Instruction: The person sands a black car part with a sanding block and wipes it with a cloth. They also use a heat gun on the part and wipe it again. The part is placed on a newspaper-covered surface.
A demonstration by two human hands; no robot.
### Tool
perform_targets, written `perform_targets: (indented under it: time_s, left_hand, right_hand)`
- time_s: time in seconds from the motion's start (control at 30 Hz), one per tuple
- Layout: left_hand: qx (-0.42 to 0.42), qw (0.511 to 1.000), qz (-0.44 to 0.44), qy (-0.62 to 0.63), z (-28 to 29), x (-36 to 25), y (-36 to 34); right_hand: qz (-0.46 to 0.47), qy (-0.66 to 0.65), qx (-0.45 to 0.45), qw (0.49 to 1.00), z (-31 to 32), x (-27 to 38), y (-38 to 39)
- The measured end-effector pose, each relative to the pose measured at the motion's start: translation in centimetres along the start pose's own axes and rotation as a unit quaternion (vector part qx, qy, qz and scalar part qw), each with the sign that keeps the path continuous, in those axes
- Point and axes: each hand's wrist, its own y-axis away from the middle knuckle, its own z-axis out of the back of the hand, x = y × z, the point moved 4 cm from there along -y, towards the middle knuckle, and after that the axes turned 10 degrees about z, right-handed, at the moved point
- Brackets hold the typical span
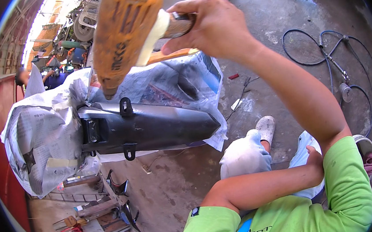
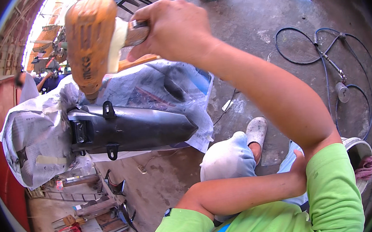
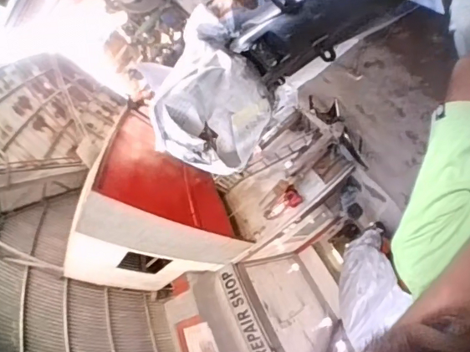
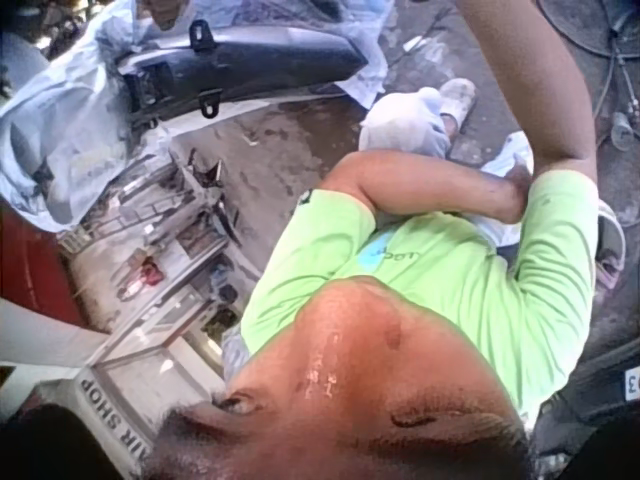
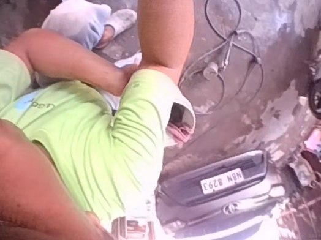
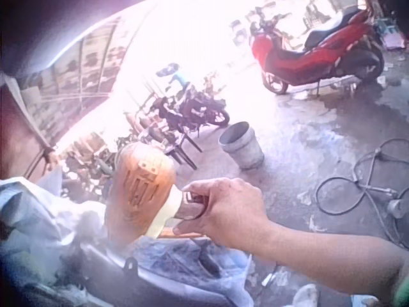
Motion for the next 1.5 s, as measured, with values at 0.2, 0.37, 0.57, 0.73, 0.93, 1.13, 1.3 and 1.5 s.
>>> perform_targets:
  time_s: [0.2, 0.37, 0.57, 0.73, 0.93, 1.13, 1.3, 1.5]
  left_hand:
    - [-0.011, 1.000, 0.001, 0.009, 0.3, -1.0, -0.9]
    - [0.001, 1.000, 0.018, 0.010, -0.4, 0.2, -0.5]
    - [0.010, 0.999, 0.024, -0.045, 0.0, 0.3, -0.1]
    - [0.018, 0.999, 0.035, -0.025, -2.0, -0.6, -2.3]
    - [0.026, 0.999, 0.017, -0.035, -1.0, 0.2, 1.0]
    - [0.045, 0.999, -0.024, -0.008, -4.3, 0.5, 1.3]
    - [-0.066, 0.997, 0.009, 0.048, -8.0, 3.9, 6.1]
    - [-0.186, 0.964, 0.177, -0.075, -11.1, 7.1, 21.3]
  right_hand:
    - [0.017, -0.007, -0.038, 0.999, -2.3, 0.5, 0.0]
    - [-0.057, -0.100, 0.046, 0.992, 3.1, -2.5, 1.3]
    - [-0.001, -0.202, 0.101, 0.974, 5.5, -5.9, 2.8]
    - [-0.039, -0.214, 0.098, 0.971, 7.2, -6.9, 4.4]
    - [-0.152, -0.157, 0.074, 0.973, 13.5, -6.5, 9.4]
    - [-0.019, -0.030, -0.001, 0.999, 17.2, -9.2, 17.8]
    - [-0.105, -0.062, -0.042, 0.992, 18.2, -8.4, 25.1]
    - [-0.191, -0.124, -0.121, 0.966, 18.9, -7.5, 32.2]
